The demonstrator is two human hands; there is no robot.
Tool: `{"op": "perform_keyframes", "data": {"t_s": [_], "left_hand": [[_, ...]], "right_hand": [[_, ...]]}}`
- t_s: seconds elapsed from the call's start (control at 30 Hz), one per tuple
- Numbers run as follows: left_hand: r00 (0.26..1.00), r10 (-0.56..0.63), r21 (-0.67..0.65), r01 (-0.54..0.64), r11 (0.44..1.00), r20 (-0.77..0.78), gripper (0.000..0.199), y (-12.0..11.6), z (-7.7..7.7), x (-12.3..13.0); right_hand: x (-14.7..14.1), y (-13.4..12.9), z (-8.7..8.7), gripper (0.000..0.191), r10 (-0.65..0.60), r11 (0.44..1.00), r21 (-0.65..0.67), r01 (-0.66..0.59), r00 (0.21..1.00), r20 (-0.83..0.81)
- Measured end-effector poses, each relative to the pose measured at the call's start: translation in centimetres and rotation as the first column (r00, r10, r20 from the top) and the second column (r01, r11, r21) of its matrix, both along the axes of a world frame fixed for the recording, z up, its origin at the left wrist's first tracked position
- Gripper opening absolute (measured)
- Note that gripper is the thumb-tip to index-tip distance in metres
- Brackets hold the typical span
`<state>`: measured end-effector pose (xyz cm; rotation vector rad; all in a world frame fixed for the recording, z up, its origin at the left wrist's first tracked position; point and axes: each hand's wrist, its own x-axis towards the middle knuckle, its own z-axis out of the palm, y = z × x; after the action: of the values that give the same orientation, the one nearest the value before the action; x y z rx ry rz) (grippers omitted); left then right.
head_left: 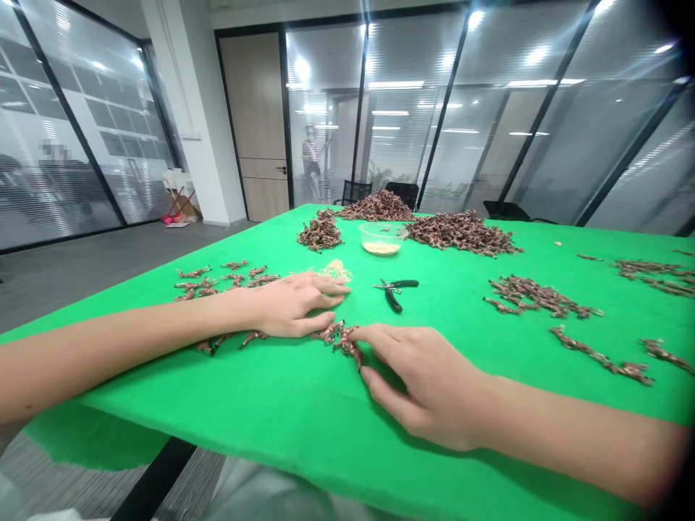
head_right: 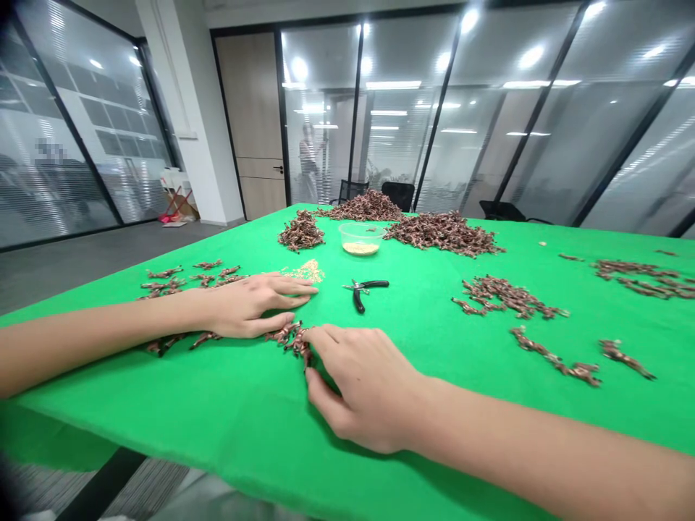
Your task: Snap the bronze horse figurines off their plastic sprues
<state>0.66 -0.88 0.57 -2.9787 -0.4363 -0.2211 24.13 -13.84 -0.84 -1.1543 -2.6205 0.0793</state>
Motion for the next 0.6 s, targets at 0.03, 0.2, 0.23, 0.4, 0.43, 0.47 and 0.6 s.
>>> {"op": "perform_keyframes", "data": {"t_s": [0.03, 0.2, 0.23, 0.4, 0.43, 0.47, 0.6], "left_hand": [[1.0, 0.001, 0.0, -0.001, 1.0, 0.006, 0.039, 0.01, -0.01, 0.0], [1.0, -0.008, 0.01, 0.008, 1.0, 0.011, 0.041, -0.07, 0.04, 0.06], [1.0, -0.013, 0.017, 0.013, 1.0, 0.009, 0.041, -0.08, 0.06, 0.08], [1.0, -0.029, 0.042, 0.029, 0.999, 0.001, 0.042, 0.09, -0.03, 0.05], [1.0, -0.03, 0.04, 0.03, 0.999, 0.001, 0.042, 0.13, -0.06, 0.03], [1.0, -0.029, 0.035, 0.029, 0.999, 0.0, 0.042, 0.14, -0.08, 0.02], [1.0, -0.021, 0.01, 0.021, 1.0, -0.007, 0.043, 0.03, 0.03, 0.07]], "right_hand": [[-0.02, -0.01, 0.04, 0.03, 0.002, 1.0, -0.001, -0.002, 1.0, 0.001], [-0.1, -0.11, 0.25, 0.029, 0.001, 1.0, -0.005, -0.001, 1.0, 0.021], [-0.11, -0.12, 0.28, 0.028, 0.001, 1.0, -0.004, -0.001, 1.0, 0.023], [-0.14, -0.03, 0.26, 0.025, 0.004, 1.0, 0.006, -0.004, 1.0, 0.009], [-0.14, -0.01, 0.23, 0.025, 0.004, 1.0, 0.008, -0.004, 1.0, 0.009], [-0.13, 0.0, 0.2, 0.024, 0.004, 1.0, 0.01, -0.004, 1.0, 0.011], [-0.03, -0.09, 0.03, 0.021, 0.004, 1.0, 0.014, -0.004, 1.0, 0.006]]}}
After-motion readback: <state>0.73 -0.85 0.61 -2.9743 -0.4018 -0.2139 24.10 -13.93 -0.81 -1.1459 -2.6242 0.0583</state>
